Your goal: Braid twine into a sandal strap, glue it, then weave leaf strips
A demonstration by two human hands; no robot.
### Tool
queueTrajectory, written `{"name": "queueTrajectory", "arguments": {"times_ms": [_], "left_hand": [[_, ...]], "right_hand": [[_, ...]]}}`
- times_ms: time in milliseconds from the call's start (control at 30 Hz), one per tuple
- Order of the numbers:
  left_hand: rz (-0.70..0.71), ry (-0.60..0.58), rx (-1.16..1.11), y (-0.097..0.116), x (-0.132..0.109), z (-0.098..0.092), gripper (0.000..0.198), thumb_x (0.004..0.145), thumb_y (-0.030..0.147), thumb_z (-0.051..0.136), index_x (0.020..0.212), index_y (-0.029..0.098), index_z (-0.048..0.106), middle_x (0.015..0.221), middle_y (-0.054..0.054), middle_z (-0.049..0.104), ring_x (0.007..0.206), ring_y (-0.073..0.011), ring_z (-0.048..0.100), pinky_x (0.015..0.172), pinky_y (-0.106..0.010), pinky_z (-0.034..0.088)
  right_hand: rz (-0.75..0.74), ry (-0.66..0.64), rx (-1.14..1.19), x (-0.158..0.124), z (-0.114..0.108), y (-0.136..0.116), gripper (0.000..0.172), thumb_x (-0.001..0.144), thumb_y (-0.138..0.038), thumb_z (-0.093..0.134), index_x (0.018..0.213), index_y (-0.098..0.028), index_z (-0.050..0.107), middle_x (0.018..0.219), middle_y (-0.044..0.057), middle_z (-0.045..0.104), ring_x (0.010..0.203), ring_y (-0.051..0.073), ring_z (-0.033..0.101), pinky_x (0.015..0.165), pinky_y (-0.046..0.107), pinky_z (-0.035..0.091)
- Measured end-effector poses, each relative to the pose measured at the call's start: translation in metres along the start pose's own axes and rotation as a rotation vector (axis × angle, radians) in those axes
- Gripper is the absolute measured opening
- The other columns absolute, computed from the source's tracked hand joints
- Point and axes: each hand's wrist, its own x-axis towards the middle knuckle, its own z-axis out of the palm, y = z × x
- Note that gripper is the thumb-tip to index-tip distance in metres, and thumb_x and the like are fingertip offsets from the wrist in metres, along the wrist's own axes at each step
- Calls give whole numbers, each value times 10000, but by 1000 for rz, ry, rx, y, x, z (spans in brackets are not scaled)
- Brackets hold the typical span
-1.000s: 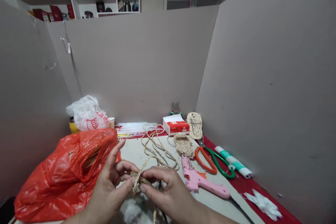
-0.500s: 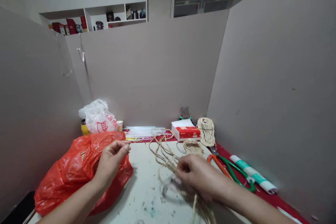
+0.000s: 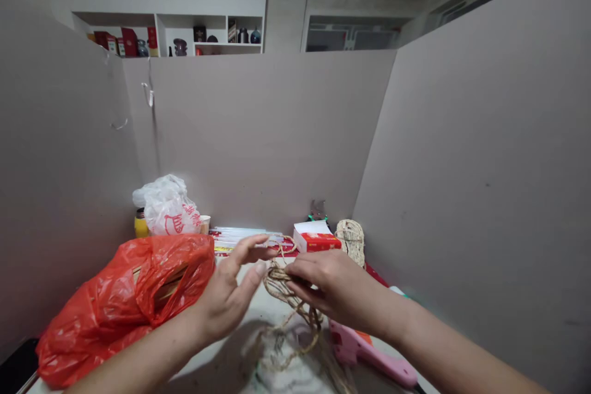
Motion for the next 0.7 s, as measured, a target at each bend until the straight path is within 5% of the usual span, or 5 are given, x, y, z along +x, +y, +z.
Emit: {"name": "queueTrajectory", "arguments": {"times_ms": [133, 300, 533, 700], "left_hand": [[17, -153, 204, -7, 2, 1, 433, 917, 294, 472, 1348, 246, 461, 1004, -59, 697, 981, -199, 614, 947, -345, 396], [-70, -260, 336, -31, -1, -6, 299, 898, 314, 475, 1117, 186, 634, 786, -37, 687, 765, -188, 621, 786, -338, 464], [-159, -112, -226, -15, 3, 8, 197, 800, 299, 659, 945, 169, 688, 962, -72, 718, 913, -191, 640, 858, -325, 478], [-221, 8, -335, -9, 5, 9, 116, 758, 259, 710, 791, 148, 710, 791, -44, 722, 761, -149, 637, 768, -277, 492]], "right_hand": [[-103, 49, -18, 0, -5, 0, 152, 881, -158, 498, 845, -157, 646, 669, 40, 651, 573, 140, 568, 536, 256, 392], [-95, 249, 120, -9, -3, 6, 130, 870, -140, 550, 969, -159, 632, 773, 54, 689, 661, 142, 619, 612, 265, 466], [111, 432, 267, -6, 24, -12, 102, 844, -151, 584, 928, -182, 633, 743, 29, 673, 616, 133, 601, 576, 254, 469], [393, 318, 648, 1, 34, -30, 76, 827, -234, 600, 880, -183, 621, 702, 11, 643, 585, 122, 564, 537, 240, 458]]}}
